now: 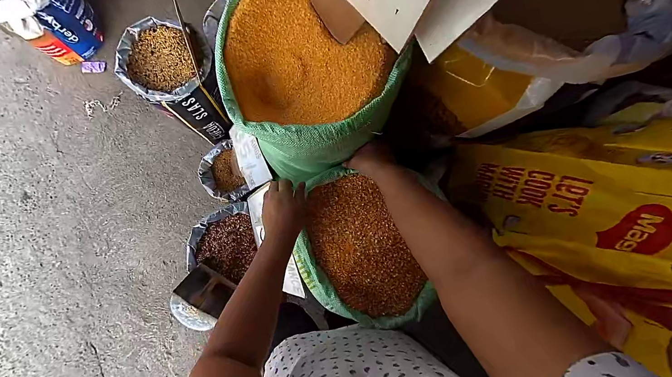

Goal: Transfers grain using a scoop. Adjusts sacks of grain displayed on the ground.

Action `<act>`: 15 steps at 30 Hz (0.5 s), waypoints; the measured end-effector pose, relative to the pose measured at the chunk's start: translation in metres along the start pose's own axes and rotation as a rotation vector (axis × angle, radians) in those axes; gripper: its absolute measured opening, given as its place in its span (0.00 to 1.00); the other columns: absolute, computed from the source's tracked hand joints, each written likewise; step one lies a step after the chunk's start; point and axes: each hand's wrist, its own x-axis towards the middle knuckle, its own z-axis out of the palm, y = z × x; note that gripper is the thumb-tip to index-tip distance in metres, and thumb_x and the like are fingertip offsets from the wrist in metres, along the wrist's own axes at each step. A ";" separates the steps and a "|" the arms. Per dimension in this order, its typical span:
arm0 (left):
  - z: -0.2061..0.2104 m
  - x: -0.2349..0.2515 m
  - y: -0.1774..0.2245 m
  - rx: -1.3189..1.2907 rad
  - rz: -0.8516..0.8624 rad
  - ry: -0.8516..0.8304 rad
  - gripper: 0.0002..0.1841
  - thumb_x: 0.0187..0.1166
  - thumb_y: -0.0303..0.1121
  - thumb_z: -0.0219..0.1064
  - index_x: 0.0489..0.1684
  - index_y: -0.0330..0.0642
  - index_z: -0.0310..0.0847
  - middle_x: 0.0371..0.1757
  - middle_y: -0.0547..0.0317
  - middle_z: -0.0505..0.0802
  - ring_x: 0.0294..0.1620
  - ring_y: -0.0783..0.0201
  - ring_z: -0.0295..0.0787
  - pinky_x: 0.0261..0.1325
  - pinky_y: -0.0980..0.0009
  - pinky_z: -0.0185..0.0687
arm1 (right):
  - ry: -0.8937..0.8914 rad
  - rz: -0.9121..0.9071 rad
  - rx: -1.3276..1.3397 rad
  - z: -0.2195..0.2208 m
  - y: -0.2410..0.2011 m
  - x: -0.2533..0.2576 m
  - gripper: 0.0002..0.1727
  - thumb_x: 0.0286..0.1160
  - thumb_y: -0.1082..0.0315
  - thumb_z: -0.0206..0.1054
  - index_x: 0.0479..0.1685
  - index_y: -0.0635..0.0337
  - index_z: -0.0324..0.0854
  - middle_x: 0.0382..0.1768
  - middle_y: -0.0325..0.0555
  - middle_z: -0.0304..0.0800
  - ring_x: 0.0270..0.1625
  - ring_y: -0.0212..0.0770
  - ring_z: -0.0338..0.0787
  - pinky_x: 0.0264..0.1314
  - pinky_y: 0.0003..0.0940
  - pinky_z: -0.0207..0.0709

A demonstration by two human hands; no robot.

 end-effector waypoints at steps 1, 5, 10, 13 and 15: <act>-0.002 -0.018 0.001 0.043 -0.032 -0.043 0.28 0.90 0.54 0.55 0.58 0.34 0.83 0.57 0.38 0.89 0.61 0.40 0.88 0.64 0.42 0.82 | 0.006 0.020 0.025 -0.001 -0.002 -0.004 0.42 0.58 0.51 0.85 0.69 0.72 0.79 0.68 0.71 0.83 0.74 0.69 0.80 0.74 0.73 0.70; -0.003 -0.063 0.004 0.107 -0.209 -0.322 0.29 0.87 0.54 0.59 0.67 0.31 0.76 0.58 0.36 0.89 0.62 0.41 0.90 0.64 0.43 0.83 | -0.008 0.050 0.031 -0.003 -0.007 -0.010 0.43 0.62 0.51 0.83 0.72 0.75 0.76 0.71 0.71 0.81 0.77 0.68 0.78 0.76 0.71 0.69; 0.009 -0.069 -0.030 -0.357 -0.246 -0.240 0.18 0.91 0.38 0.57 0.58 0.30 0.84 0.48 0.39 0.93 0.51 0.49 0.92 0.62 0.50 0.84 | -0.005 0.078 0.004 0.001 -0.007 -0.009 0.46 0.64 0.48 0.82 0.75 0.76 0.72 0.72 0.73 0.79 0.78 0.69 0.77 0.77 0.71 0.68; 0.020 -0.068 -0.050 -1.001 -0.549 -0.248 0.16 0.93 0.36 0.57 0.64 0.30 0.78 0.42 0.47 0.89 0.35 0.62 0.87 0.43 0.66 0.86 | 0.041 0.142 -0.025 -0.003 -0.014 -0.024 0.43 0.64 0.46 0.81 0.70 0.74 0.78 0.71 0.71 0.81 0.77 0.67 0.78 0.76 0.71 0.68; 0.024 -0.071 -0.057 -1.224 -0.679 -0.263 0.17 0.94 0.37 0.54 0.70 0.33 0.73 0.45 0.45 0.89 0.38 0.58 0.88 0.44 0.62 0.87 | 0.128 0.122 -0.030 -0.001 -0.015 -0.035 0.39 0.64 0.46 0.81 0.65 0.72 0.82 0.70 0.72 0.81 0.78 0.70 0.76 0.78 0.75 0.62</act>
